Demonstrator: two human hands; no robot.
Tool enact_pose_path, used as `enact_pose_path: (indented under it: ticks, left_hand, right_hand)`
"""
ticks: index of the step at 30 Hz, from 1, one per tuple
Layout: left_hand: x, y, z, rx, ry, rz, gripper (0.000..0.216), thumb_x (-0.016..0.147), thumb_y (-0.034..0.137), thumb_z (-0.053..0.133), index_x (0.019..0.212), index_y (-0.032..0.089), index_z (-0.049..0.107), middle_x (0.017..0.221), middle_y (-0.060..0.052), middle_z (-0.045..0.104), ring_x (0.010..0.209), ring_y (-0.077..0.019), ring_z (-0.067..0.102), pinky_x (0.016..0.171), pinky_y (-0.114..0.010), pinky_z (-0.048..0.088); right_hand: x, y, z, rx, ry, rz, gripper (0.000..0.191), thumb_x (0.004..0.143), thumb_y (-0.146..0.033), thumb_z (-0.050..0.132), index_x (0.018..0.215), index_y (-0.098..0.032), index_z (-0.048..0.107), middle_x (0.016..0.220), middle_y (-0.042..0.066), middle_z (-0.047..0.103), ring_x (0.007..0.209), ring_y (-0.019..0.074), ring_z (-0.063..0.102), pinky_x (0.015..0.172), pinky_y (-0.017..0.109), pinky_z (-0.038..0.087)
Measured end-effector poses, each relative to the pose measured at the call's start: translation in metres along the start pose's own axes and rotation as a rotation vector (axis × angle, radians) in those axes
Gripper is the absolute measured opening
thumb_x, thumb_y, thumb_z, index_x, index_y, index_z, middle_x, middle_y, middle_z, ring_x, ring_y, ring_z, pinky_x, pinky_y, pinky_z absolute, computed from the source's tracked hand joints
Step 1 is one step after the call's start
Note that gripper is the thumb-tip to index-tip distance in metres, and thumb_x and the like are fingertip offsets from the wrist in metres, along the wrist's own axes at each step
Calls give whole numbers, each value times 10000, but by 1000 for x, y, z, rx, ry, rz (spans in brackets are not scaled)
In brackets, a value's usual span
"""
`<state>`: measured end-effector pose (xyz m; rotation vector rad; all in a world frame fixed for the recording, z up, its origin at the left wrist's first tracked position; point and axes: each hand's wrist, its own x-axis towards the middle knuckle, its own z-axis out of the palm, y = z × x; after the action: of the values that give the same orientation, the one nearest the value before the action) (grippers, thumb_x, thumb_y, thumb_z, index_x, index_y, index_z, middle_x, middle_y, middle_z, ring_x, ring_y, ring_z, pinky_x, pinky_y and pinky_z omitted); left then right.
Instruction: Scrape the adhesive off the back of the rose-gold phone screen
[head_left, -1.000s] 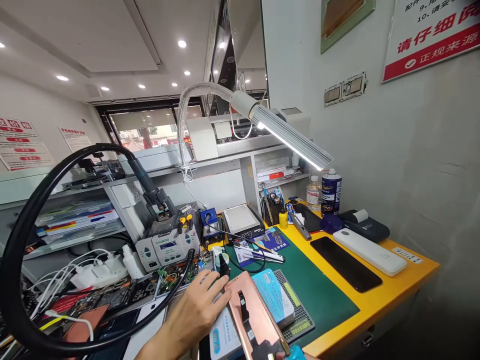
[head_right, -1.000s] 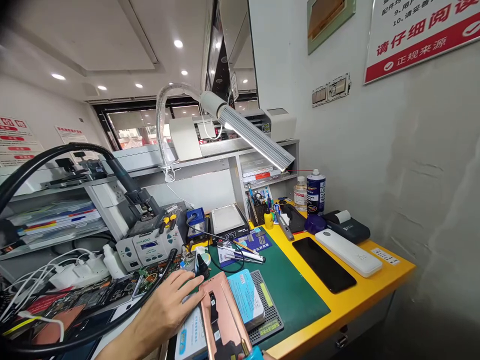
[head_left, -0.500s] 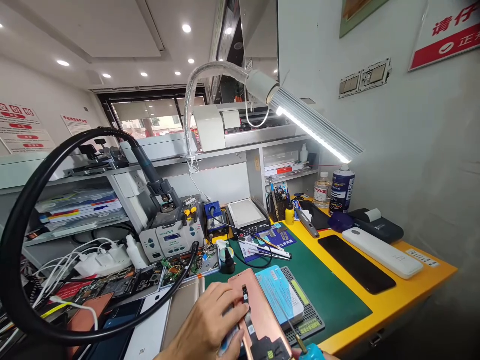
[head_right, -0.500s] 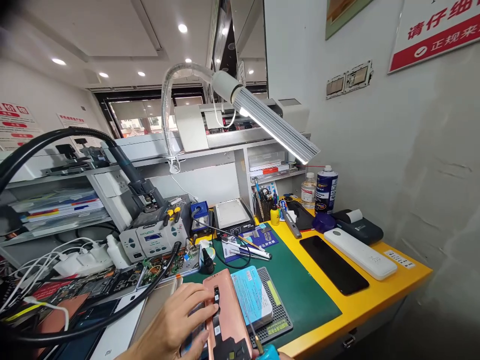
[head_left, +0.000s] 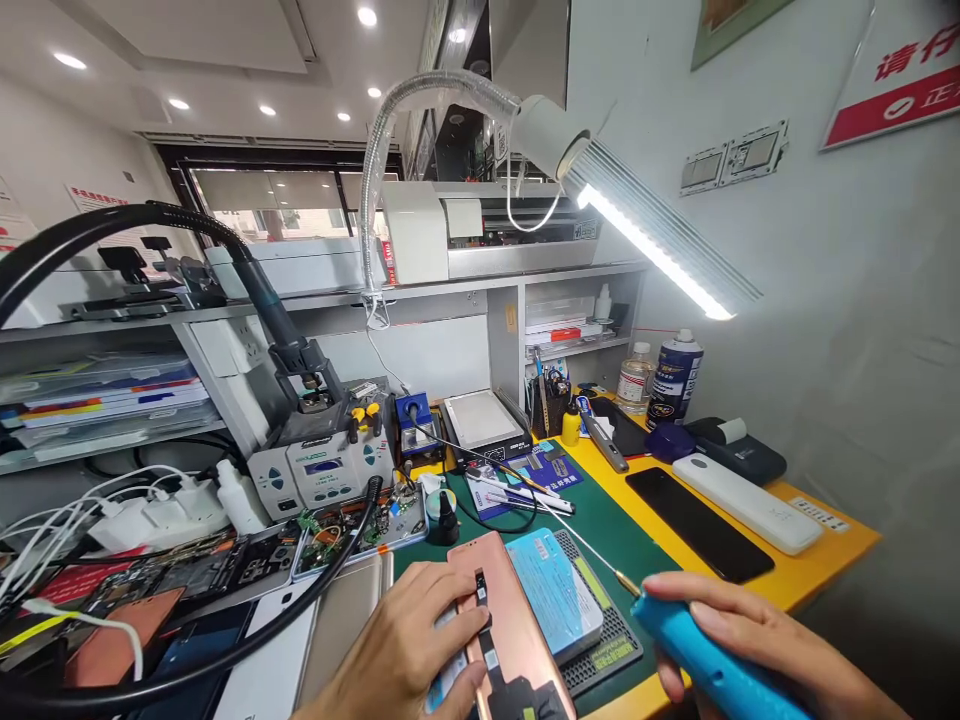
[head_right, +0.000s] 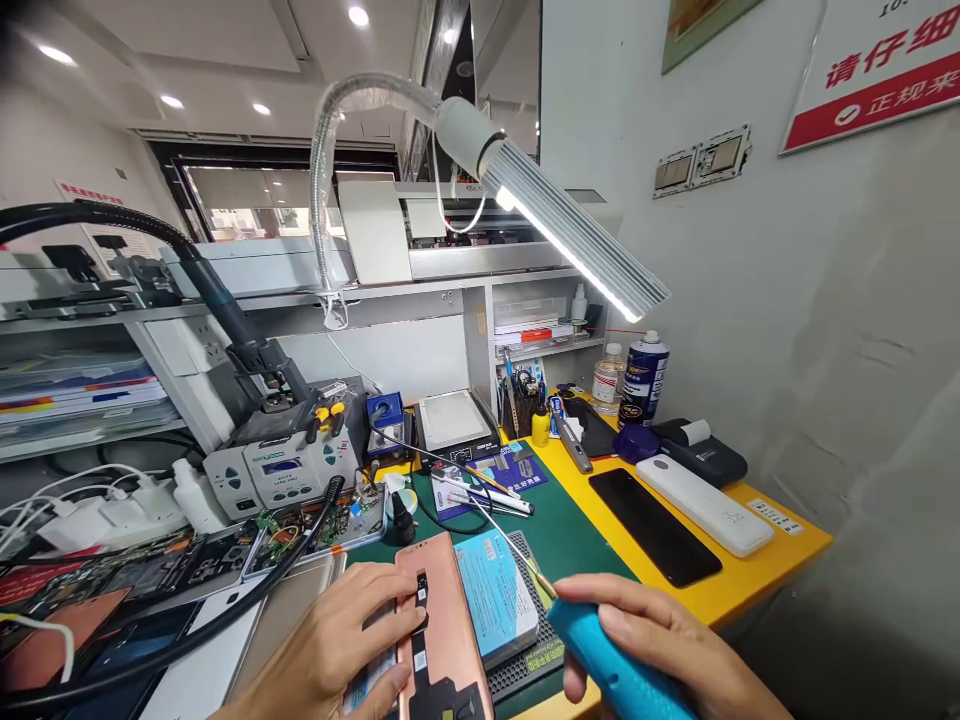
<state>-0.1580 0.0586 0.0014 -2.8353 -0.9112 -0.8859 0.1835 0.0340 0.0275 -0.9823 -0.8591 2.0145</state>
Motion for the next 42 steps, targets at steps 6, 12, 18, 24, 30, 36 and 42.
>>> enact_pose_path:
  ticks: [6, 12, 18, 24, 30, 36, 42]
  left_hand:
    - [-3, -1, 0, 13, 43, -13, 323, 831, 192, 624, 1153, 173, 629, 1081, -143, 682, 954, -298, 630, 741, -483, 556]
    - [-10, -15, 23, 45, 152, 55, 296, 878, 320, 533, 1117, 185, 646, 1022, -126, 670, 902, -266, 606, 719, -412, 523]
    - [-17, -21, 38, 77, 206, 74, 320, 925, 399, 482, 1114, 193, 640, 1024, -127, 659, 908, -264, 590, 729, -393, 487]
    - [-17, -18, 37, 73, 194, 59, 359, 969, 435, 395, 1110, 197, 623, 1006, -114, 651, 881, -260, 585, 700, -392, 464]
    - [-19, -22, 43, 87, 223, 73, 374, 981, 444, 386, 1084, 191, 642, 1001, -108, 654, 889, -252, 578, 710, -389, 466]
    - [-23, -25, 49, 121, 254, 110, 442, 1016, 477, 323, 1105, 178, 634, 1014, -127, 646, 927, -259, 584, 754, -397, 483]
    - [-26, -26, 47, 152, 223, 95, 437, 1016, 478, 329, 1125, 177, 626, 1066, -159, 602, 954, -264, 582, 775, -426, 518]
  right_hand:
    - [13, -36, 14, 59, -296, 10, 616, 845, -482, 614, 1383, -273, 398, 897, 117, 797, 620, 296, 792, 484, 307, 612]
    - [28, -37, 39, 14, -182, -154, 655, 892, -589, 623, 1386, -166, 550, 898, 179, 819, 838, 365, 790, 618, 409, 616]
    - [42, -40, 39, -20, -297, -278, 674, 717, -655, 780, 1270, -277, 707, 1047, 136, 830, 1037, 399, 748, 806, 495, 564]
    - [49, -58, 38, -48, -458, -293, 871, 761, -890, 469, 1218, -211, 766, 1246, 176, 753, 1231, 423, 646, 920, 541, 515]
    - [62, -62, 46, -304, -252, -428, 424, 773, -586, 802, 1044, -260, 814, 1089, 121, 822, 1069, 373, 745, 826, 484, 591]
    - [106, -75, 53, -457, -91, -587, 367, 855, -406, 803, 591, -173, 702, 509, 25, 704, 569, 213, 732, 598, 305, 559]
    - [153, -81, 48, -440, 31, -623, 325, 967, -313, 688, 698, -156, 597, 515, -111, 526, 367, 55, 452, 377, 175, 380]
